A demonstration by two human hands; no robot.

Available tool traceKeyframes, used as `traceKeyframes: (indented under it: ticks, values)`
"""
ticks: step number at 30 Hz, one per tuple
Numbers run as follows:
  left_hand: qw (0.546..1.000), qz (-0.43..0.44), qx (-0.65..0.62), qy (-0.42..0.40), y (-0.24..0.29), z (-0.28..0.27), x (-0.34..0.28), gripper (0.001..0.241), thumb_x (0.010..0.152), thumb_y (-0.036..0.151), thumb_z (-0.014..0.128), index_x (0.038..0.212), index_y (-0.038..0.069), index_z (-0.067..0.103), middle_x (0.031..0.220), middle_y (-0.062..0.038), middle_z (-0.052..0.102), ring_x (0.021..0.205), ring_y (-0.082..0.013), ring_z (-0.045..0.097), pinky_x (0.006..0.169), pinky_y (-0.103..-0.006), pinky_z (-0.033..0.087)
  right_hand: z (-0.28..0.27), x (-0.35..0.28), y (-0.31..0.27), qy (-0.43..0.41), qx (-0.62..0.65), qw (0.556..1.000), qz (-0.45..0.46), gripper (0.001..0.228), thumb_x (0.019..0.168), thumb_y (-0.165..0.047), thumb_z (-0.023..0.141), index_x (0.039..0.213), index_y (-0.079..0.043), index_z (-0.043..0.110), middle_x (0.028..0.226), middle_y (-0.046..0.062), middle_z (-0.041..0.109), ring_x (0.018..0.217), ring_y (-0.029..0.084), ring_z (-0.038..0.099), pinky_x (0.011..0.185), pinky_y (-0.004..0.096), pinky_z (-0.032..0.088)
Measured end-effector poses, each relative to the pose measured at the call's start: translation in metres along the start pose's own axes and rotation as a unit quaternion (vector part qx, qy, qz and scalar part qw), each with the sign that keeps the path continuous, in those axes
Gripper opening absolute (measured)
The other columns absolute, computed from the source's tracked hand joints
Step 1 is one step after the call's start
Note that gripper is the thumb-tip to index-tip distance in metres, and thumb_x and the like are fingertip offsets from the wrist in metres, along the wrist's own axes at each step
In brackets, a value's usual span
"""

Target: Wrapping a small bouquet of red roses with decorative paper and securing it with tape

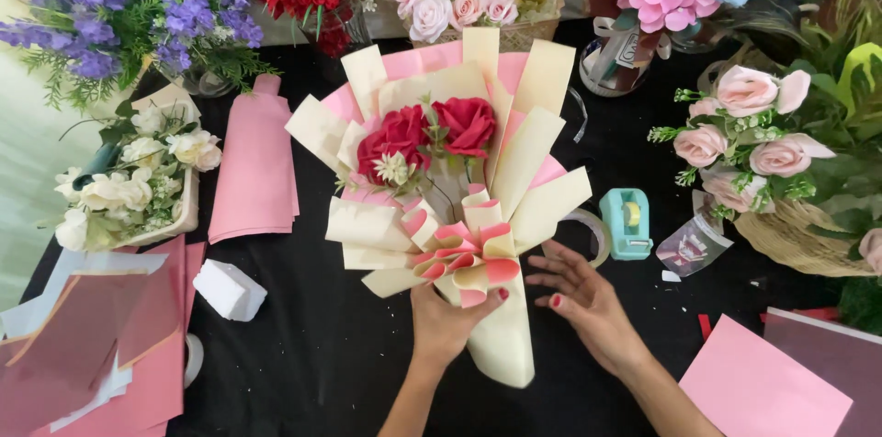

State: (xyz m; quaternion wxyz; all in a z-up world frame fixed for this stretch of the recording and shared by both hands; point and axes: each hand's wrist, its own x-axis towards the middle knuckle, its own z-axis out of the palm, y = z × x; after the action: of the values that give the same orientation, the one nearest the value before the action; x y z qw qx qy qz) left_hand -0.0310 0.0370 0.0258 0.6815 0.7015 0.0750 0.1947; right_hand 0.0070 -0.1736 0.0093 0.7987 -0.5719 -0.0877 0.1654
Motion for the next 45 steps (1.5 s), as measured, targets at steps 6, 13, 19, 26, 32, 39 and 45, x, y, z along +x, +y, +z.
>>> traceKeyframes:
  ticks: [6, 13, 19, 26, 32, 39, 45]
  values:
    - [0.995, 0.045, 0.083, 0.024, 0.0, 0.013, 0.041, 0.05, 0.056, 0.029, 0.097, 0.098, 0.01, 0.077, 0.097, -0.002, 0.081, 0.094, -0.015, 0.075, 0.086, -0.0316, 0.061, -0.013, 0.02, -0.021, 0.136, 0.004, 0.991, -0.004, 0.06, 0.09, -0.003, 0.06, 0.149, -0.002, 0.048, 0.135, 0.022, 0.064, 0.116, 0.034, 0.065, 0.089, 0.04, 0.053]
    - [0.989, -0.122, 0.072, 0.033, -0.01, 0.024, 0.038, 0.055, 0.051, 0.032, 0.095, 0.1, 0.012, 0.08, 0.102, -0.002, 0.084, 0.099, -0.0146, 0.076, 0.092, -0.0313, 0.059, -0.022, 0.034, 0.029, 0.152, 0.035, 0.987, 0.025, 0.043, 0.091, 0.004, 0.061, 0.135, 0.006, 0.06, 0.12, 0.026, 0.071, 0.104, 0.037, 0.071, 0.089, 0.042, 0.057]
    - [0.972, -0.223, 0.072, 0.032, -0.018, 0.023, 0.036, 0.068, 0.045, 0.034, 0.096, 0.108, 0.012, 0.079, 0.106, -0.003, 0.084, 0.1, -0.014, 0.077, 0.088, -0.0306, 0.062, -0.008, 0.025, 0.042, 0.092, -0.007, 0.995, 0.049, 0.054, 0.087, -0.011, 0.068, 0.139, 0.002, 0.061, 0.123, 0.022, 0.072, 0.116, 0.029, 0.068, 0.096, 0.04, 0.057]
    - [0.972, -0.232, 0.029, 0.022, -0.026, 0.026, 0.037, 0.065, 0.045, 0.029, 0.097, 0.105, 0.011, 0.081, 0.104, -0.004, 0.085, 0.096, -0.0135, 0.079, 0.087, -0.0303, 0.065, -0.019, 0.025, 0.069, 0.07, 0.048, 0.993, 0.08, 0.063, 0.081, -0.011, 0.073, 0.14, 0.005, 0.058, 0.124, 0.023, 0.073, 0.108, 0.03, 0.07, 0.09, 0.041, 0.057]
    - [0.985, -0.166, 0.024, 0.051, -0.025, 0.025, 0.038, 0.072, 0.045, 0.023, 0.099, 0.113, 0.012, 0.077, 0.115, -0.004, 0.082, 0.111, -0.0149, 0.075, 0.101, -0.031, 0.059, -0.019, 0.021, 0.069, 0.029, -0.016, 0.997, 0.072, 0.074, 0.076, -0.005, 0.082, 0.145, 0.0, 0.055, 0.125, 0.019, 0.075, 0.109, 0.026, 0.073, 0.093, 0.039, 0.06]
    - [0.997, -0.024, 0.039, 0.068, -0.038, 0.029, 0.031, 0.06, 0.049, 0.024, 0.101, 0.104, 0.011, 0.081, 0.108, -0.004, 0.083, 0.106, -0.0149, 0.077, 0.097, -0.0305, 0.06, -0.021, 0.022, 0.069, 0.001, -0.017, 1.0, -0.001, 0.082, 0.079, -0.008, 0.082, 0.152, -0.001, 0.045, 0.121, 0.02, 0.074, 0.105, 0.025, 0.073, 0.091, 0.039, 0.059]
    - [0.997, -0.013, 0.012, 0.069, -0.028, 0.023, 0.031, 0.056, 0.05, 0.021, 0.1, 0.102, 0.011, 0.081, 0.107, -0.005, 0.083, 0.104, -0.0167, 0.077, 0.097, -0.0323, 0.061, -0.027, 0.018, 0.04, 0.095, -0.206, 0.936, -0.271, 0.073, 0.081, -0.012, 0.076, 0.145, 0.003, 0.044, 0.141, 0.022, 0.059, 0.122, 0.028, 0.063, 0.098, 0.038, 0.058]
